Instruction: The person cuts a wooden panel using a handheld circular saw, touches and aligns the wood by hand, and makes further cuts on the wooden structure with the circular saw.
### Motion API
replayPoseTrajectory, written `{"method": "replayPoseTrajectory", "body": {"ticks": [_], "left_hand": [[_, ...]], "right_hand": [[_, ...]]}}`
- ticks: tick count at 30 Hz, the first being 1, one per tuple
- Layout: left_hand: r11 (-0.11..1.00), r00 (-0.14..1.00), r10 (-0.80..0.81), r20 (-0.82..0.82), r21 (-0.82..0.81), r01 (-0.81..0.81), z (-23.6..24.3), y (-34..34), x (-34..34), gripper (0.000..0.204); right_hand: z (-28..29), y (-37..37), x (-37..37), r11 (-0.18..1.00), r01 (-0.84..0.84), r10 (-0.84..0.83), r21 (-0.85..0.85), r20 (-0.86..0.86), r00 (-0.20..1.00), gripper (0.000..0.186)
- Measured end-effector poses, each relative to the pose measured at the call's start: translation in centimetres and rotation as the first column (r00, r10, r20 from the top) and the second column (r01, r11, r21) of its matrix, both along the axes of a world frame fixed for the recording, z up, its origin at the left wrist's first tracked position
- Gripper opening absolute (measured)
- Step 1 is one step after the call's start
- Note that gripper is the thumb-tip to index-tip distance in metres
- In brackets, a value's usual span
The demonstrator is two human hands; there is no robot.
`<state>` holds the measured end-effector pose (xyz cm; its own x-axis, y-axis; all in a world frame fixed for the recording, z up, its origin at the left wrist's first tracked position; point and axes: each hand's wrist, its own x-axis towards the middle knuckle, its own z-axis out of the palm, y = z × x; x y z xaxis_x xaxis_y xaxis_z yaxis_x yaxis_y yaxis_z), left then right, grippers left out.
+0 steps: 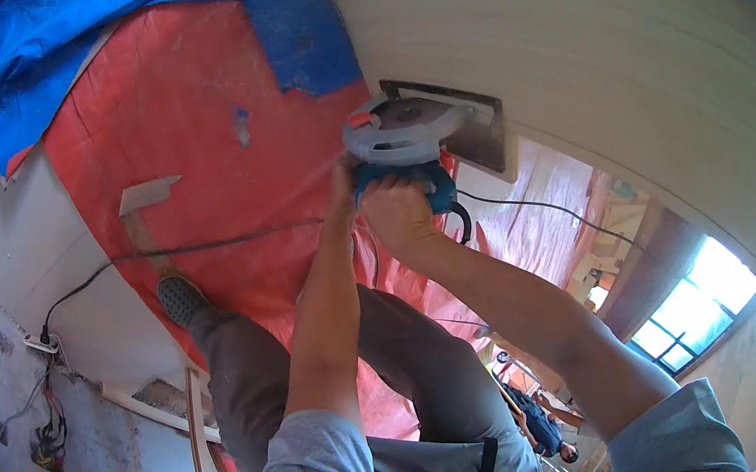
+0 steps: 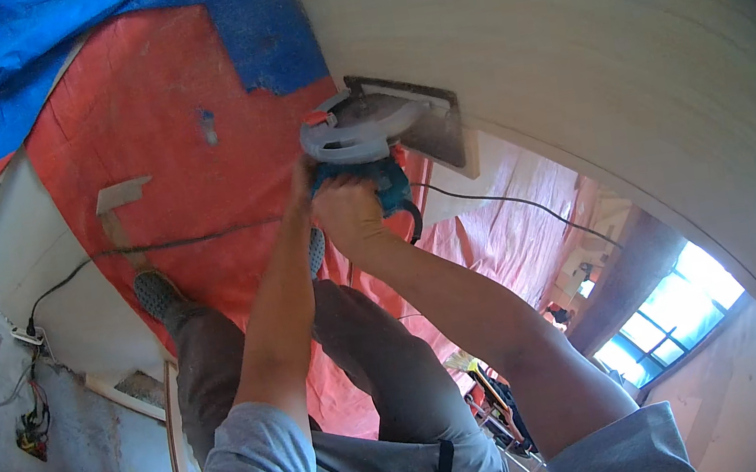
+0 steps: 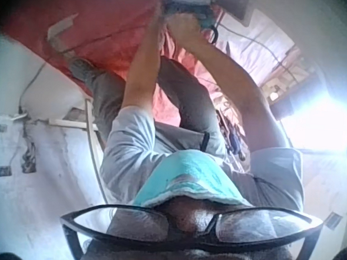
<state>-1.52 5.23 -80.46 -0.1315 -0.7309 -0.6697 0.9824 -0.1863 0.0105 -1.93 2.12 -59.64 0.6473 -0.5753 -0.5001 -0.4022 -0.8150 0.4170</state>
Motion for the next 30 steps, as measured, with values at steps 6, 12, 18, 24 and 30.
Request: {"method": "replayPoseTrajectory", "body": {"ticks": [6, 12, 18, 24, 30], "left_hand": [[0.964, 0.967, 0.252, 0.015, 0.079, -0.253, 2.4, -2.6, -0.7, 0.043], [0.978, 0.976, 0.2, 0.087, 0.039, -0.204, -2.5, -1.7, -1.5, 0.049], [0.991, 0.945, 0.098, 0.311, 0.055, -0.121, -3.0, -2.0, -2.6, 0.045], [0.992, 0.959, 0.075, 0.275, 0.076, -0.1, -3.9, -1.0, -1.7, 0.052], [0.981, 0.982, -0.023, 0.189, 0.194, -0.014, -1.4, -2.2, -0.7, 0.065]], "right_hand": [[-1.8, -0.7, -1.5, 0.997, 0.069, -0.069, 0.039, -0.019, 0.997, 0.015], [-2.3, -0.7, -0.5, 0.997, 0.054, -0.051, 0.064, -0.05, 0.997, 0.018], [-3.2, -1.7, -1.0, 0.999, 0.024, -0.02, 0.045, -0.082, 0.996, 0.019], [-4.6, -1.4, -0.6, 0.995, 0.062, -0.06, 0.077, -0.029, 0.998, 0.019], [-5.2, -1.9, -1.2, 0.991, 0.069, -0.065, 0.113, -0.041, 0.997, 0.02]]}}
